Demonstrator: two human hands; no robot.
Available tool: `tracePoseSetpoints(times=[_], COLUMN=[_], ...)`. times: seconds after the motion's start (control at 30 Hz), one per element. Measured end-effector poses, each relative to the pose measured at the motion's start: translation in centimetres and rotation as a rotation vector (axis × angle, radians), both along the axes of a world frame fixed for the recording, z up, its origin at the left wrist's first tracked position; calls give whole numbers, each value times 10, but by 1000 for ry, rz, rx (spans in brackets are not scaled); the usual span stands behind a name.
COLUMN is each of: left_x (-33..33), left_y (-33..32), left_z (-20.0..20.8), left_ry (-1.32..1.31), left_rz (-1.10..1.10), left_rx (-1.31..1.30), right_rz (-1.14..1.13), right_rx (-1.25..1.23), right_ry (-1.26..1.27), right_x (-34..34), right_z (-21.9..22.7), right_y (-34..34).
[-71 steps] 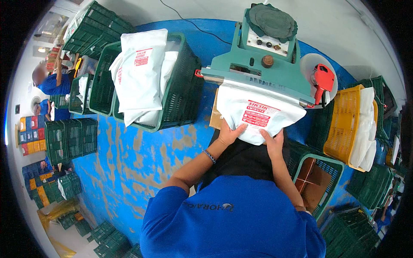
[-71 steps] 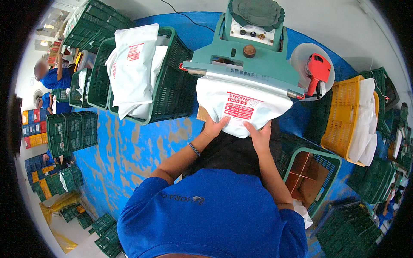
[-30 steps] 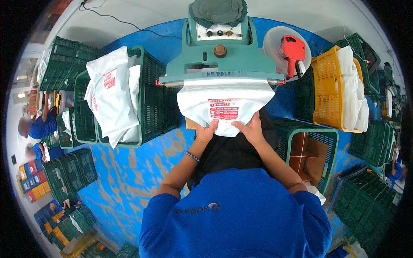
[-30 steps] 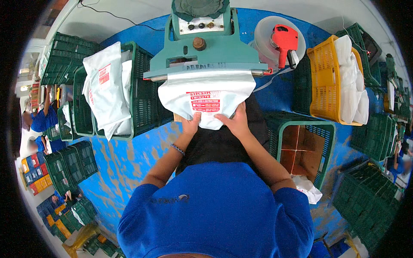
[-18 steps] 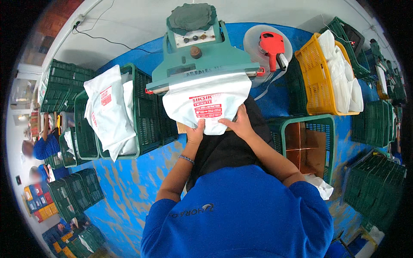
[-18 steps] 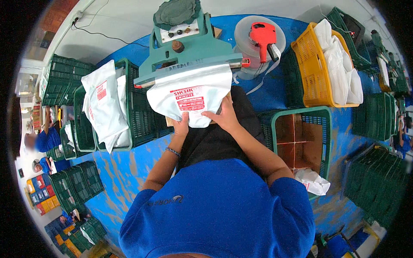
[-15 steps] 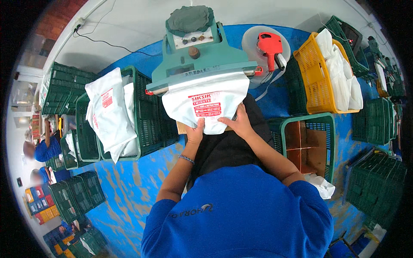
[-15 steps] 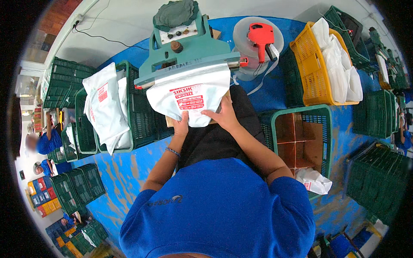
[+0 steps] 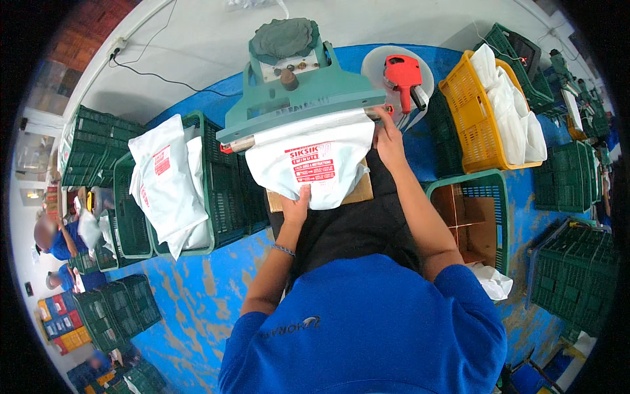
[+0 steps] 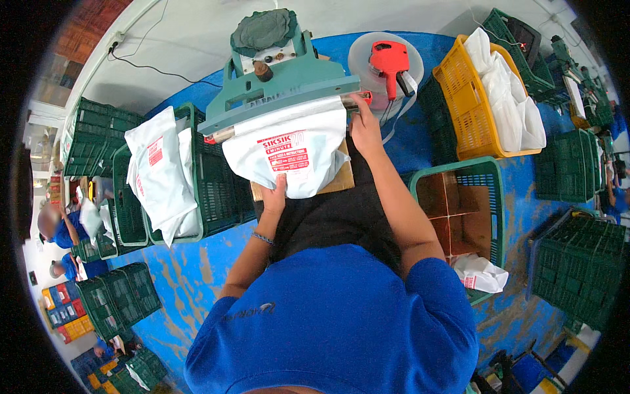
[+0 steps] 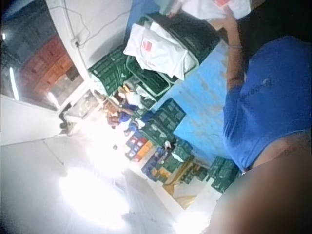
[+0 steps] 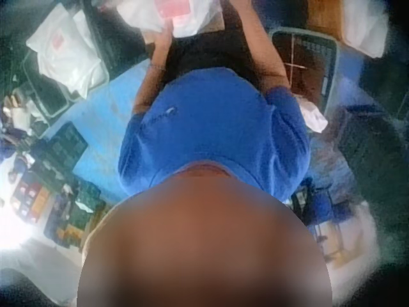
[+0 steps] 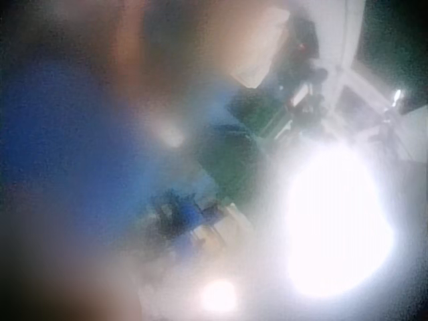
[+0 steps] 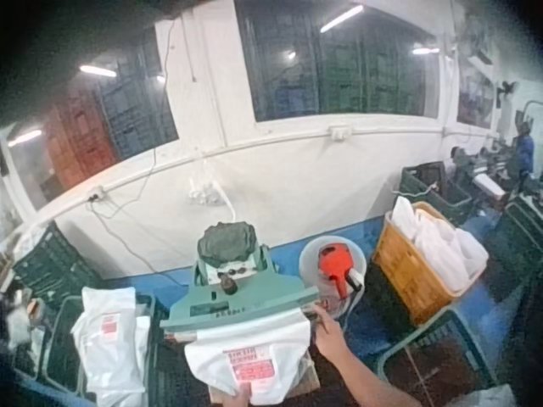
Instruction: The person repeatedly picks white plastic bags from a green basket, places them on a heat-sealing machine, and seals them using a red handheld heat gun. Sealed bags are placed into a yellow basket. The process is repeated continuously throughout the clip.
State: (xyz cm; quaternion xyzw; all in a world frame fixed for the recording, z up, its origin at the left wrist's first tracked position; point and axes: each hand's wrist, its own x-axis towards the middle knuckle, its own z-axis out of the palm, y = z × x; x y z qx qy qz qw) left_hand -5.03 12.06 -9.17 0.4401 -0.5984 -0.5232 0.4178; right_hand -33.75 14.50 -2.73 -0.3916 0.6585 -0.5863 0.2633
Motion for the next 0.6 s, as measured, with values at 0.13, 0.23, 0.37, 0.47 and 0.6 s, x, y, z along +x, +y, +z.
tracePoseSetpoints(times=[0.13, 0.23, 0.37, 0.47, 0.6], left_x=[-5, -6, -3, -2, 1], left_y=[4, 5, 2, 5, 3], left_z=[9, 15, 17, 16, 27], left_ry=[38, 27, -14, -40, 98], left_rz=[18, 37, -10, 0, 67], left_rx=[-43, -59, -103, -119, 109], right_rz=[107, 225, -43, -95, 37], right_rx=[-109, -34, -39, -180, -123], right_ry=[321, -156, -609, -533, -532], right_x=[-21, -29, -5, 36, 61], right_z=[-8, 1, 20, 20, 11], right_y=[-42, -44, -6, 12, 19])
